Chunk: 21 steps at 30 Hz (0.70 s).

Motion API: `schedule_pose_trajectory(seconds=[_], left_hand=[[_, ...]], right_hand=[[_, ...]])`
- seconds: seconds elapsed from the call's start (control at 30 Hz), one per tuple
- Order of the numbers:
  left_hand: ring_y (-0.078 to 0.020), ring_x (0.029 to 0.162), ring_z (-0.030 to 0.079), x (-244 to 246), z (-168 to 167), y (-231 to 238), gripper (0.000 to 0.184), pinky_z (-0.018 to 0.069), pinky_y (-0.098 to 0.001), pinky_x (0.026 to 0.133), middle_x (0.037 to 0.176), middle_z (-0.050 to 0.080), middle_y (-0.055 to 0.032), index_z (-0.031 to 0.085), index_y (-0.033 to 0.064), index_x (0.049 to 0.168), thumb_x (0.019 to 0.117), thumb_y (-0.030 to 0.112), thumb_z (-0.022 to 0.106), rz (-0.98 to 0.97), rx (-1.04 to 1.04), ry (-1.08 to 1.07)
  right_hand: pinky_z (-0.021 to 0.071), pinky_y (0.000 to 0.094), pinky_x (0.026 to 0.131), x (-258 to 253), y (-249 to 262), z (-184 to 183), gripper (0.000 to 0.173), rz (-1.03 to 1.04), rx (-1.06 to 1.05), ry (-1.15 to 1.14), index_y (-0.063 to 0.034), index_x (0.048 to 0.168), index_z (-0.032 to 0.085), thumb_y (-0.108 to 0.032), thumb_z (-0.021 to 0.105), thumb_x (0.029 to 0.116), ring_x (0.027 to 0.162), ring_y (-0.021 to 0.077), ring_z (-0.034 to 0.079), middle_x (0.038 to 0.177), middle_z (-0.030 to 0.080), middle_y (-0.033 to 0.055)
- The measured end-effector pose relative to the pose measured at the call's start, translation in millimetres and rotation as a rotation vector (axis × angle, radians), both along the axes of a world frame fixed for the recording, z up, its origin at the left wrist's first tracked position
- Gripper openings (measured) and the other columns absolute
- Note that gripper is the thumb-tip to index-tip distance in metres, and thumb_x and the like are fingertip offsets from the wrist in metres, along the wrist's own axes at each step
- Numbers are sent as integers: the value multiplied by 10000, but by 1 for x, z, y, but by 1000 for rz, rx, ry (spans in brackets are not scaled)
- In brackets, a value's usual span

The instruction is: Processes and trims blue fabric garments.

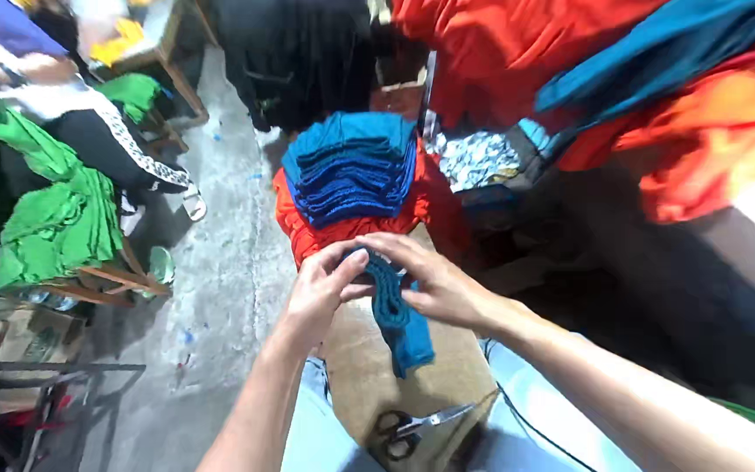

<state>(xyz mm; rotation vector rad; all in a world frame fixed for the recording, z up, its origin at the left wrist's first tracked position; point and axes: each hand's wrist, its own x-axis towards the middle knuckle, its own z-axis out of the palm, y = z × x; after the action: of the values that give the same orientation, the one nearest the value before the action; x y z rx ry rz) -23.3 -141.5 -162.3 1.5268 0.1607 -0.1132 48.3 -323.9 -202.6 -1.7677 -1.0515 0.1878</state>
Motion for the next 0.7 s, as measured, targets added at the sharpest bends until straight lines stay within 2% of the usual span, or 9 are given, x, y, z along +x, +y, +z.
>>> schedule_pose_trajectory(seconds=[0.03, 0.1, 0.2, 0.23, 0.3, 0.37, 0.5, 0.63, 0.7], left_hand=[[-107, 903, 705, 1, 15, -6, 313, 607, -297, 836, 1097, 692, -50, 556, -1, 1329, 1065, 119, 440, -16, -60, -21], [-135, 946, 709, 4, 30, -12, 320, 599, -310, 873, 1130, 696, -83, 558, -20, 1341, 1045, 45, 456, -62, -142, -110], [-175, 902, 740, 30, -1, -5, 270, 638, -354, 789, 1064, 728, -123, 649, -22, 1240, 1016, 122, 604, -189, -129, -536], [-168, 832, 744, 31, 8, -10, 224, 646, -347, 726, 990, 736, -114, 675, -15, 1170, 1011, 133, 621, -131, -95, -562], [-122, 686, 704, 6, 61, -30, 111, 619, -292, 644, 821, 703, -61, 654, 3, 1021, 1019, 96, 595, 88, 9, -394], [-95, 600, 667, -9, 96, -37, 114, 597, -257, 583, 741, 669, -30, 622, 22, 982, 1033, 116, 581, 223, 95, -301], [-86, 545, 646, -24, 114, -23, 127, 565, -236, 502, 711, 664, -19, 613, 47, 989, 1044, 152, 568, 271, 146, -383], [-89, 567, 664, -37, 116, -14, 106, 585, -245, 518, 751, 680, -14, 618, 68, 1006, 1051, 132, 546, 264, 164, -392], [-118, 592, 683, -37, 110, -8, 113, 602, -271, 551, 757, 691, -33, 630, 57, 998, 1043, 93, 533, 230, 156, -363]], right_hand=[[563, 375, 927, 2, -6, 12, 612, -26, 22, 9, -50, 1457, 544, 49, 667, 866, 1148, 200, 653, 1374, 611, 144], [591, 281, 809, 6, -20, 32, 543, -57, 68, 27, -66, 1417, 575, -13, 684, 888, 921, 84, 704, 1104, 735, 75], [572, 232, 741, 11, -44, 61, 441, -51, 61, 6, -45, 1305, 630, -27, 694, 870, 795, 29, 666, 924, 717, 17], [568, 229, 741, 11, -51, 72, 337, -70, 50, 2, -28, 1205, 654, -5, 679, 870, 791, 22, 657, 913, 707, 13], [555, 236, 771, 7, -65, 94, 234, -125, 48, 36, 7, 1102, 644, 60, 627, 875, 822, 16, 639, 927, 682, 18], [563, 214, 799, 1, -78, 108, 262, -193, 146, 153, -44, 1092, 616, 72, 571, 861, 870, -9, 647, 959, 675, -38], [580, 198, 771, -7, -97, 121, 324, -226, 320, 303, -154, 1084, 591, 52, 597, 834, 869, 1, 668, 959, 692, -81], [599, 289, 808, -15, -115, 140, 468, 11, -15, 309, -89, 1257, 613, 23, 687, 808, 916, 107, 698, 1036, 719, 30], [590, 271, 803, -8, -113, 137, 341, 74, -172, 386, -70, 1148, 680, 37, 703, 825, 872, 74, 697, 960, 732, 3]])
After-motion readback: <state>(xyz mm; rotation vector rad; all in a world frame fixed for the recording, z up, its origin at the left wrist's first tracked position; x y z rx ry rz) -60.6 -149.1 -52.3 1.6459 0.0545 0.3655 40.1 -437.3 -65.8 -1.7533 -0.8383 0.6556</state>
